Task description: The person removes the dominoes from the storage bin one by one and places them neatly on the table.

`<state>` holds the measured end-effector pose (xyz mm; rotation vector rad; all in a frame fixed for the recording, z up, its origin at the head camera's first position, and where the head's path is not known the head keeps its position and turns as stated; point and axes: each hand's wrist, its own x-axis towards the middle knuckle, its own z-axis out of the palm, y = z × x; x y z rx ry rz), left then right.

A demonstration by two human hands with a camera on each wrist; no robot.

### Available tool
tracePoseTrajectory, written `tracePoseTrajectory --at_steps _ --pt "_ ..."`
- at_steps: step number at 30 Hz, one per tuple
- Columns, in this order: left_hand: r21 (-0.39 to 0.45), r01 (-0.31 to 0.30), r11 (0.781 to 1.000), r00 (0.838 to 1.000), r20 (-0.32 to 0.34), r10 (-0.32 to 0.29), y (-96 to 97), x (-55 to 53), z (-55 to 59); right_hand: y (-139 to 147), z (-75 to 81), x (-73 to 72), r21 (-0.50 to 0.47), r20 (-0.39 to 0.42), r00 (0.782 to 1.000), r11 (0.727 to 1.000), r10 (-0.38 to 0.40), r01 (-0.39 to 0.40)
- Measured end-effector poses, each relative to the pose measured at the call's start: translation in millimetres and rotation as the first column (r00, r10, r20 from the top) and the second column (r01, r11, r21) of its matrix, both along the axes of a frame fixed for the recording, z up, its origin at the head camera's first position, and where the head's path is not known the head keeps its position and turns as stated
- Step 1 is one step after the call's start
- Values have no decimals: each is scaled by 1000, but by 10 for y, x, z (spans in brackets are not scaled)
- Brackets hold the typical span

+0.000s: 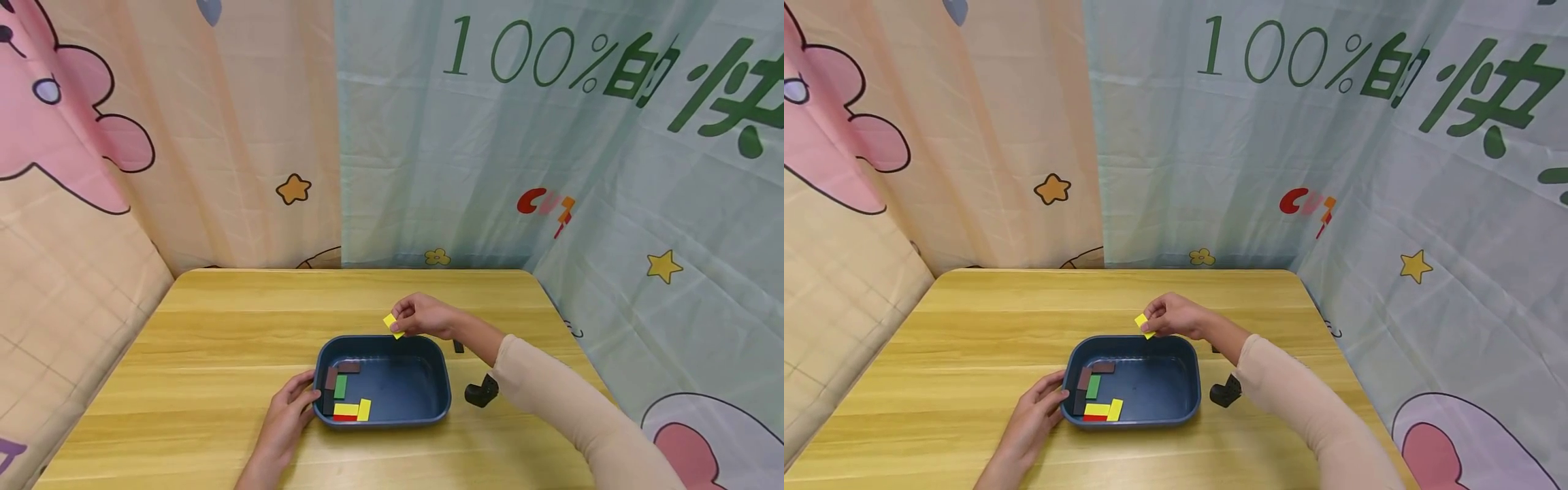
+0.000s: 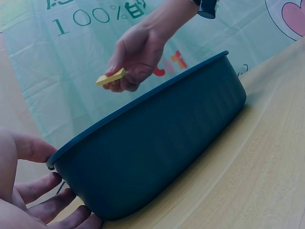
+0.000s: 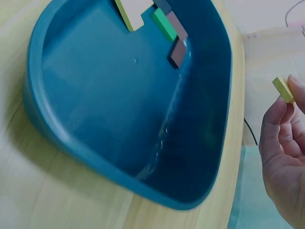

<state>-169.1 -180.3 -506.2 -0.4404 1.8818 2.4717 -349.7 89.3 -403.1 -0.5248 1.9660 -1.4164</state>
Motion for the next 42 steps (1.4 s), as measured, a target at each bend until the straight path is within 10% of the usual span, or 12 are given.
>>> tracePoseTrajectory --at_steps 16,42 --pt "9 -2 1000 1000 2 2 6 9 -15 563 52 -160 -31 -7 999 998 -47 46" --pt "7 0 1000 1000 -3 0 4 13 -3 1772 -307 -388 61 -50 961 960 -271 274"
